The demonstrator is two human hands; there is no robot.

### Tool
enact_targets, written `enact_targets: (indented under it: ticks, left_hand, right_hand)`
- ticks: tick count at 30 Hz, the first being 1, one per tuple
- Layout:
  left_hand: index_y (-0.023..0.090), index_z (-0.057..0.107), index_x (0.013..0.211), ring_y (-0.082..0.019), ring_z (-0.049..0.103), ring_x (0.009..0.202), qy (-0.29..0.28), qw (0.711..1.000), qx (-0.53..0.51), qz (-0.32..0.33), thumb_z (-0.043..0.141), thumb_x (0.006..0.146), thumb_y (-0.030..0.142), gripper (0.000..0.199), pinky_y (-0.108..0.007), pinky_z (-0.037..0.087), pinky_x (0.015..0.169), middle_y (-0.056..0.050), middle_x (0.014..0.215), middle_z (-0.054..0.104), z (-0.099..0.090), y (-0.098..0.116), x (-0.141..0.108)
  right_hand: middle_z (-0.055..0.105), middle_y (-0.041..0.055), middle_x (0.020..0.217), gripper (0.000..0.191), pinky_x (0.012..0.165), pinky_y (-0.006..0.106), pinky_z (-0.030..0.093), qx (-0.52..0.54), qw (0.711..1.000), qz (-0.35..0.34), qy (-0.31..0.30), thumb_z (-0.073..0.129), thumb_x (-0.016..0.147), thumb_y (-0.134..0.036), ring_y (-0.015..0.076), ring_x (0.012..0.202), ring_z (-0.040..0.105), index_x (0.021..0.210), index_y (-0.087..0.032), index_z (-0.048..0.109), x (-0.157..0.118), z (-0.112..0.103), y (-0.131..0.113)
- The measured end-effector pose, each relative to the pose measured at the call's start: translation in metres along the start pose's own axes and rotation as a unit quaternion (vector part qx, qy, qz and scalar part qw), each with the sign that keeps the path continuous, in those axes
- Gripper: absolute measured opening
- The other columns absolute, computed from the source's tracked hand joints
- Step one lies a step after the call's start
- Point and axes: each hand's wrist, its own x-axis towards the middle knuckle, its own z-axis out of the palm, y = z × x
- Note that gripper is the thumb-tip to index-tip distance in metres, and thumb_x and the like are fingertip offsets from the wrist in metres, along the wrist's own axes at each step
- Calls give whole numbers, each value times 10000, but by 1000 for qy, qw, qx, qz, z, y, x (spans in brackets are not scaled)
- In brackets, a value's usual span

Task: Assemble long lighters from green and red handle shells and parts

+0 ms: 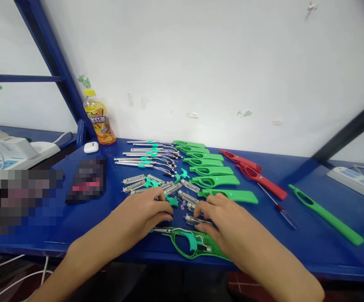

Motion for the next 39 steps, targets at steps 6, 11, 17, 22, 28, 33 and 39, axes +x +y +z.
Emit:
enact_targets:
  ticks: [6,11,17,22,28,33,39]
  left_hand:
    - [252,750,1017,-189,667,943,-15,999,-27,-18,620,1074,186,157,-278,465,808,-5,1065,663,4,3,3]
    - [226,699,1015,-204,677,947,-4,1000,-4,-24,590,1073,155,143,-295,454,783,-16,1083,675,2,6,2]
    - [243,678,1045,-173,692,827,69,996,-48,-1,623,1056,172,90,-271,460,728,33,942,731,-6,9,-4]
    - [243,721,1064,-121,641,635,172,984,-43,36,608,1067,160,140,-229,455,620,61,873,764,-13,9,-4]
    - [231,756,1181,-130,766,899,272,956,-9,108,519,1113,146,261,-188,550,785,15,1027,807,-19,8,-5]
    - [228,776,1145,-67,696,608,300,950,-35,80,602,1092,177,189,-131,530,610,51,958,833,-22,15,-5]
    - [242,761,959,-57,677,596,353,933,-47,52,692,1035,167,127,-114,497,557,93,843,807,-25,20,-5]
  right_hand:
    - [697,29,879,199,672,361,531,-8,1000,-15,17,911,859,-145,259,837,693,913,-236,743,1,7,10]
    - [699,40,911,183,716,381,535,-11,998,-45,36,841,907,-86,263,848,671,926,-230,731,0,0,14]
    - [727,17,924,170,665,338,516,50,998,-13,45,676,1021,-49,225,802,696,1069,-212,672,4,-20,3]
    - [722,36,961,121,679,359,505,76,995,20,55,631,1083,-153,258,836,670,1170,-229,664,13,-18,0]
    - [665,60,1074,188,787,417,488,80,992,2,102,517,1147,-249,277,950,611,1291,-237,638,18,-14,-5]
    - [642,44,1117,124,777,393,479,113,987,3,118,532,1143,-234,250,953,631,1212,-245,635,21,-13,-13]
    - [718,16,1071,112,818,407,481,124,982,-3,142,556,1138,-241,265,956,660,1209,-276,636,23,-9,-15]
